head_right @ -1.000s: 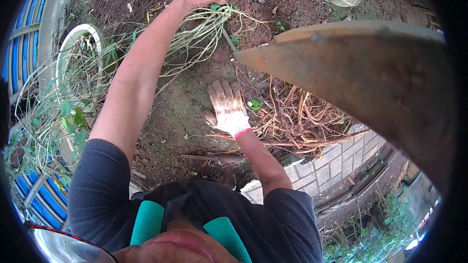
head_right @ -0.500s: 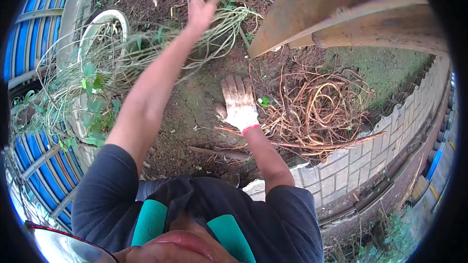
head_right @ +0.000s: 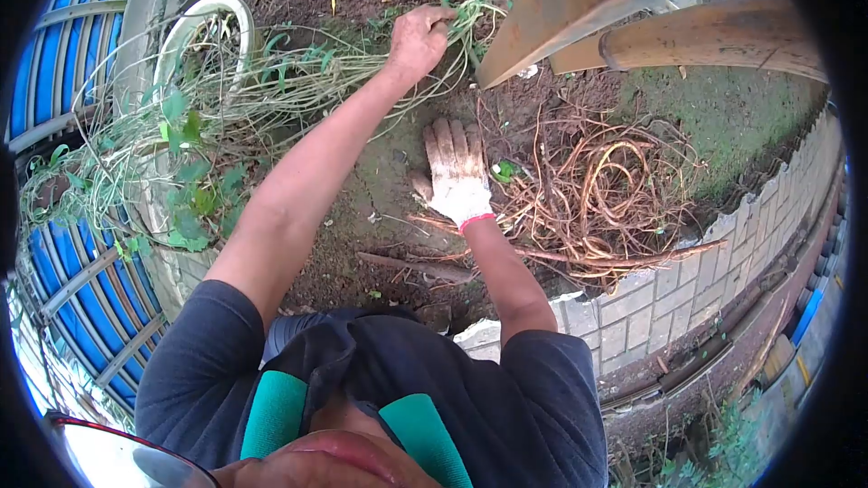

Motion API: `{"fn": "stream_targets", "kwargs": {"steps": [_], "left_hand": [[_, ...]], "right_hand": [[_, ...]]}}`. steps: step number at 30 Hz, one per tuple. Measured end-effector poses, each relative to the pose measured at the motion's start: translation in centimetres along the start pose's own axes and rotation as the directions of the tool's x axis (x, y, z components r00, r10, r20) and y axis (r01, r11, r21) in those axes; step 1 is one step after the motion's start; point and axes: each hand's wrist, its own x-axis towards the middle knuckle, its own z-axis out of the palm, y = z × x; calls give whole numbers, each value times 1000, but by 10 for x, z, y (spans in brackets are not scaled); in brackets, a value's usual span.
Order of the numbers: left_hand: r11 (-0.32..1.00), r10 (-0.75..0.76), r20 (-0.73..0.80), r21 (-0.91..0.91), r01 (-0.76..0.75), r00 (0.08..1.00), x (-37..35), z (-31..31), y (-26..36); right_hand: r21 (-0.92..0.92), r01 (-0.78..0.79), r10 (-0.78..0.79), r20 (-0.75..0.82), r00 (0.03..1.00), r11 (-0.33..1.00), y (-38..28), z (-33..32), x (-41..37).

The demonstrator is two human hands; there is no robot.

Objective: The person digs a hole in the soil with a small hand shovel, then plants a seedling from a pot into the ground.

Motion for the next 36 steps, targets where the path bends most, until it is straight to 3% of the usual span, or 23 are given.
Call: {"fn": "stream_targets", "kwargs": {"steps": [2, 4, 6, 7, 11, 14, 15, 17, 19, 22, 24, 26, 27, 30, 31, 32, 34, 35, 36], "left_hand": [[993, -94, 34, -71, 97, 995, 8, 7, -10], [870, -292, 69, -394, 295, 954, 19, 9, -22], [654, -474, 90, -630, 418, 876, 22, -4, -19], [400, -571, 169, -797, 452, 803, 22, -15, -3], [411, -619, 312, -654, 635, 721, 26, -34, 13], [728, -602, 164, -288, 622, 781, 31, -2, -29], [638, -680, 256, -256, 726, 687, 37, 5, -28], [865, -484, 242, -16, 502, 841, 36, 8, -28], [681, -657, 230, -226, 696, 718, 28, -1, 9], [538, -558, 428, -466, 703, 711, 48, 27, -49], [570, -535, 440, -442, 693, 721, 55, 28, -53], [447, -587, 446, -516, 730, 675, 61, 11, -32], [607, -583, 366, -398, 688, 726, 62, 3, -26], [729, -508, 466, -214, 650, 724, 79, 8, -53], [780, -401, 553, -213, 589, 731, 83, 7, -59], [823, -373, 542, -181, 538, 753, 89, 10, -63], [889, -330, 531, -104, 446, 781, 94, 16, -68], [828, -342, 566, -197, 526, 750, 95, 17, -69], [839, -350, 527, -191, 509, 774, 93, 18, -69]], "right_hand": [[13, 4, -4, -15, 1000, 1000, 0, 0, 0], [42, 10, -9, -30, 1000, 999, 2, 1, 0], [25, 10, -9, -20, 1000, 1000, 2, 0, 0], [16, 9, -9, -13, 1000, 1000, 2, -1, 0], [12, 0, 0, -6, 1000, 1000, 1, -1, 0], [14, 4, -4, -8, 1000, 1000, 1, 0, 0], [19, 5, -5, -12, 1000, 1000, 0, 0, 1], [12, 5, -5, -12, 1000, 1000, -1, -1, 1], [-12, 3, -3, -9, 1000, 1000, -2, -2, 2], [33, 19, -18, -36, 999, 999, -1, -1, 3], [28, 9, -9, -10, 1000, 1000, -1, -3, 4], [28, 4, -4, -13, 1000, 1000, -1, -1, 5], [10, -1, 1, -5, 1000, 1000, -1, 0, 4], [-14, 3, -3, -15, 1000, 1000, 0, 4, 3], [-41, -5, 6, 5, 1000, 999, 0, 3, 2], [-20, -31, 33, 59, 998, 999, 0, 2, 3], [-24, -30, 31, 45, 999, 999, 1, 3, 5], [-21, -26, 27, 35, 999, 999, 0, 4, 4], [-19, -21, 22, 23, 999, 1000, 1, 5, 4]]}}
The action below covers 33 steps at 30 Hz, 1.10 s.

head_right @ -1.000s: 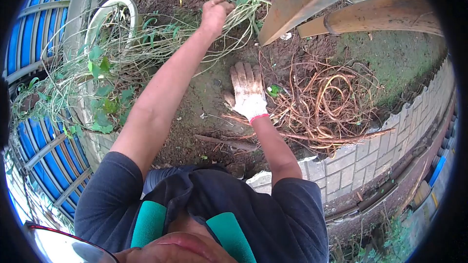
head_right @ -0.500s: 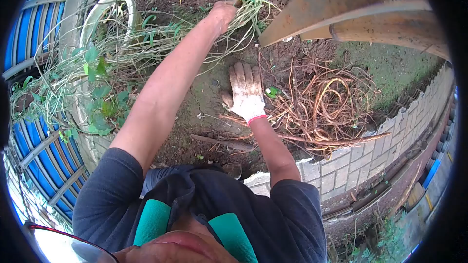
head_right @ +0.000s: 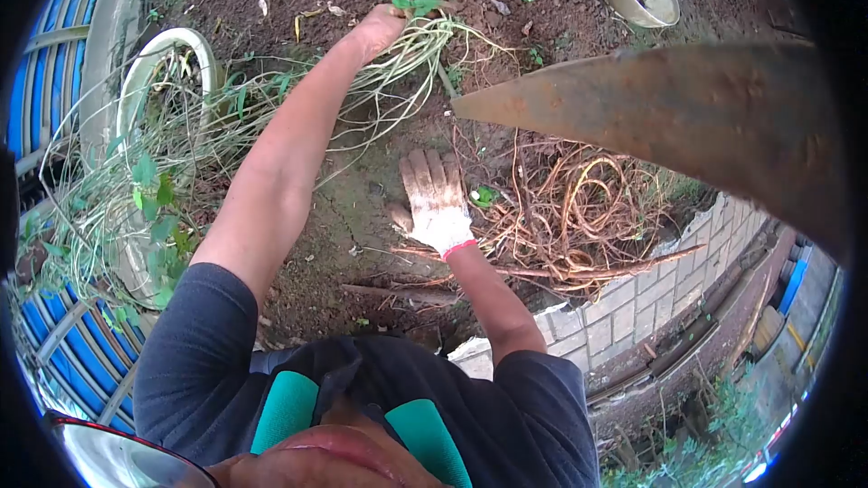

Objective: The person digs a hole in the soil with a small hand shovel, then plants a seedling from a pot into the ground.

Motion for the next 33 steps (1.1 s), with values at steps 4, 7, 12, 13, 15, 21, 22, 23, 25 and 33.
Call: {"fn": "stream_targets", "kwargs": {"steps": [4, 7, 12, 13, 15, 21, 22, 23, 25, 33], "left_hand": [[949, 48, -215, -296, -111, 976, -17, 7, 2], [785, 129, -223, -572, -237, 966, -27, 8, 3], [971, 214, -123, 135, -197, 969, 4, 0, -8], [962, 192, -110, 215, -166, 975, 12, -1, -9], [947, 264, -114, 216, -236, 958, 39, -2, -26], [969, 229, -140, 125, -212, 963, 28, -1, -29], [977, 212, -113, 44, -208, 971, 25, 1, -29], [976, 210, -146, 97, -197, 967, 24, -1, -29], [979, 202, -162, 11, -202, 966, 20, 0, -26], [970, 231, -364, 11, -243, 902, 0, 8, -31]], "right_hand": [[-2, -9, 9, 27, 1000, 1000, 1, 1, 2], [-1, -6, 6, 29, 1000, 1000, -1, -3, 4], [-17, -11, 11, 15, 1000, 1000, -1, 0, 0], [-15, -13, 13, 10, 1000, 1000, -1, 0, 1], [-14, -8, 9, 18, 1000, 1000, 0, -1, 0], [-10, -13, 14, 38, 999, 1000, 1, 0, 2], [-13, -19, 20, 42, 999, 1000, 0, -1, 1], [-18, -24, 25, 45, 999, 1000, 0, -2, 1], [-20, -22, 23, 39, 999, 1000, 1, -3, 2], [-13, -10, 10, 30, 999, 1000, -1, -5, 2]]}}
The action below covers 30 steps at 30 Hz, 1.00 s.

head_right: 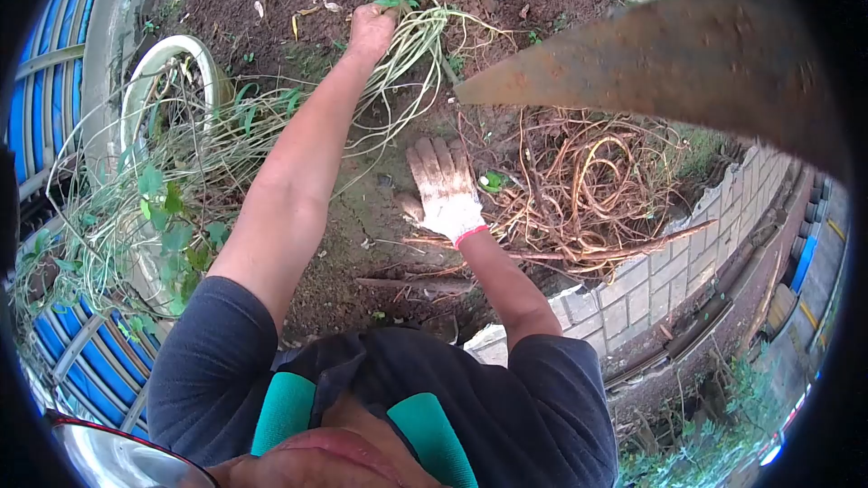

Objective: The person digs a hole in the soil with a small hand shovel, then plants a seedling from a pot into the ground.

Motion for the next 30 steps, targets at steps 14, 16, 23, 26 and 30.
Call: {"fn": "stream_targets", "kwargs": {"steps": [14, 16, 23, 26, 30], "left_hand": [[818, -181, -244, -576, 8, 953, -52, -33, 71], [977, -78, -332, -213, 6, 940, -66, -50, 80], [825, -107, -348, -554, -112, 931, -114, -78, 97], [680, -195, -301, -727, -92, 934, -124, -86, 86], [628, -277, -170, -777, 44, 946, -103, -109, 61]], "right_hand": [[8, -4, 4, 4, 1000, 1000, 3, 3, -7], [9, 5, -5, -1, 1000, 1000, 0, 0, -7], [36, 39, -37, -64, 997, 999, -2, -4, -9], [21, 38, -37, -51, 998, 999, -1, -5, -10], [16, 31, -30, -56, 998, 999, 0, -2, -12]]}}
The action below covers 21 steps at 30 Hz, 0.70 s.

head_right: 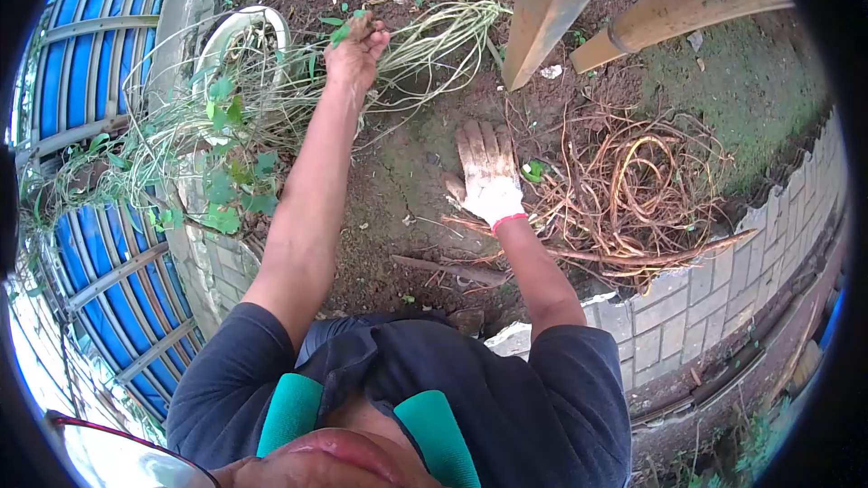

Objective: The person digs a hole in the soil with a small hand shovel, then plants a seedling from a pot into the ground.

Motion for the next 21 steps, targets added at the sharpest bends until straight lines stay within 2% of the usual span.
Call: {"fn": "stream_targets", "kwargs": {"steps": [5, 7, 9, 11, 14, 15, 16, 17, 18, 19, 20, 21], "left_hand": [[993, -3, 25, 114, 0, 1000, -3, 12, 9], [992, 3, 48, 127, -9, 999, 8, 16, 9], [957, -26, 68, 289, 5, 997, 11, 32, 24], [988, -29, 97, 151, 14, 995, 25, 48, 36], [988, 84, 1, 128, -83, 997, 60, 53, 29], [834, 31, 47, 549, -52, 998, 68, 49, 23], [508, -35, 64, 861, -37, 997, 76, 43, 14], [76, -107, 43, 996, -35, 993, 81, 36, 4], [-369, -169, -7, 927, -57, 986, 84, 30, -8], [-658, -264, -36, 737, -153, 964, 77, 37, -11], [-839, -356, -64, 460, -289, 932, 72, 41, -16], [-822, -341, -48, 499, -273, 939, 68, 41, -17]], "right_hand": [[-16, -7, 8, 28, 1000, 1000, 0, 0, -1], [-9, -9, 9, -9, 1000, 1000, 2, 3, -1], [-11, -10, 10, -20, 1000, 1000, -3, 1, -1], [-25, -6, 6, -17, 1000, 1000, -13, -13, 8], [-20, -24, 25, 17, 1000, 1000, -3, -4, 4], [-14, -23, 24, 33, 999, 1000, -1, -2, 3], [-19, -18, 19, 32, 999, 1000, 0, -1, 5], [-21, -13, 14, 35, 999, 1000, 0, -1, 5], [-23, -10, 11, 38, 999, 1000, 0, 0, 5], [-29, -8, 9, 32, 999, 1000, 0, 1, 6], [-35, -9, 10, 28, 1000, 999, 0, 3, 5], [-40, -12, 13, 25, 1000, 999, 0, 4, 4]]}}
